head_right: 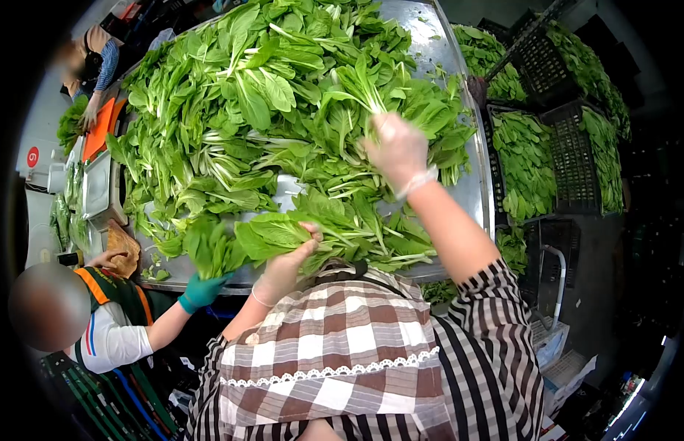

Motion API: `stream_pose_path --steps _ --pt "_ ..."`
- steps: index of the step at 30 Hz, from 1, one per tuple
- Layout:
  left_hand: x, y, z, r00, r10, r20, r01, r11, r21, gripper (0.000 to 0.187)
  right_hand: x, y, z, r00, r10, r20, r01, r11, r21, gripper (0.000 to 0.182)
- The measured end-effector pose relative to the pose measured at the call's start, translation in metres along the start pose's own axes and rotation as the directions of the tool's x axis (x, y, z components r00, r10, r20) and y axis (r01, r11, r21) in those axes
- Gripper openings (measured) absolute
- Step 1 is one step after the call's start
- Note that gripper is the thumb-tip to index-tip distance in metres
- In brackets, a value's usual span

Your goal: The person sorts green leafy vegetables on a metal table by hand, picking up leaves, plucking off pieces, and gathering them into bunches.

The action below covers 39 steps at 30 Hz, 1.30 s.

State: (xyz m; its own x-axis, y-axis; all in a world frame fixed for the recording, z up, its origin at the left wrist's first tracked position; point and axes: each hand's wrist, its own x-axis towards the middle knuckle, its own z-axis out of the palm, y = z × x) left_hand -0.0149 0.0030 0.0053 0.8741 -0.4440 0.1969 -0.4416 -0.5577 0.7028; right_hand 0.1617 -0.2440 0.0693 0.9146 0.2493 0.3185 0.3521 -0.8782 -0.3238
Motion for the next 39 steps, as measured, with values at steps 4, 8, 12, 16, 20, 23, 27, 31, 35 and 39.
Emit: stream_pose_path --steps 4,8,12,16,20,23,27,31,35,39 --pt "0.007 0.012 0.003 0.786 -0.593 0.176 0.434 0.326 -0.840 0.025 0.040 0.038 0.022 0.988 -0.005 -0.155 -0.025 0.980 -0.195 0.022" --pt "0.009 0.019 -0.001 0.688 -0.686 0.236 0.369 0.052 -0.928 0.022 0.034 0.028 0.008 0.969 0.204 -0.143 -0.193 0.978 0.084 0.016" --pt "0.026 0.012 0.004 0.699 -0.694 0.173 0.203 -0.039 -0.978 0.033 0.002 -0.007 0.005 0.882 0.471 -0.011 -0.305 0.587 0.750 0.007" --pt "0.057 0.027 -0.001 0.721 -0.684 0.115 0.205 0.053 -0.977 0.037 -0.052 -0.052 0.026 0.925 0.354 -0.139 -0.124 0.626 0.770 0.009" --pt "0.068 0.014 -0.001 0.725 -0.680 0.113 0.173 0.021 -0.985 0.038 -0.080 -0.078 0.021 0.934 -0.210 -0.288 0.332 0.806 0.490 0.019" --pt "0.057 0.012 -0.002 0.675 -0.718 0.166 0.157 -0.080 -0.984 0.037 -0.103 -0.075 0.040 0.993 -0.002 -0.121 0.093 0.645 0.759 0.017" --pt "0.036 0.006 0.005 0.640 -0.757 0.130 0.141 -0.051 -0.989 0.039 -0.121 -0.058 0.043 0.883 0.141 0.448 -0.453 0.507 0.733 0.013" --pt "0.028 0.003 0.008 0.633 -0.769 0.082 0.190 0.052 -0.980 0.041 -0.115 -0.072 0.035 0.829 0.078 0.554 -0.493 0.568 0.659 0.024" --pt "0.028 0.009 0.010 0.609 -0.793 -0.032 0.197 0.190 -0.962 0.037 -0.111 -0.083 0.045 0.841 0.049 0.539 -0.479 0.533 0.698 0.027" --pt "0.013 -0.007 0.008 0.501 -0.863 0.060 0.186 0.040 -0.982 0.028 -0.113 -0.071 0.064 0.679 0.000 0.734 -0.714 0.230 0.661 0.023"
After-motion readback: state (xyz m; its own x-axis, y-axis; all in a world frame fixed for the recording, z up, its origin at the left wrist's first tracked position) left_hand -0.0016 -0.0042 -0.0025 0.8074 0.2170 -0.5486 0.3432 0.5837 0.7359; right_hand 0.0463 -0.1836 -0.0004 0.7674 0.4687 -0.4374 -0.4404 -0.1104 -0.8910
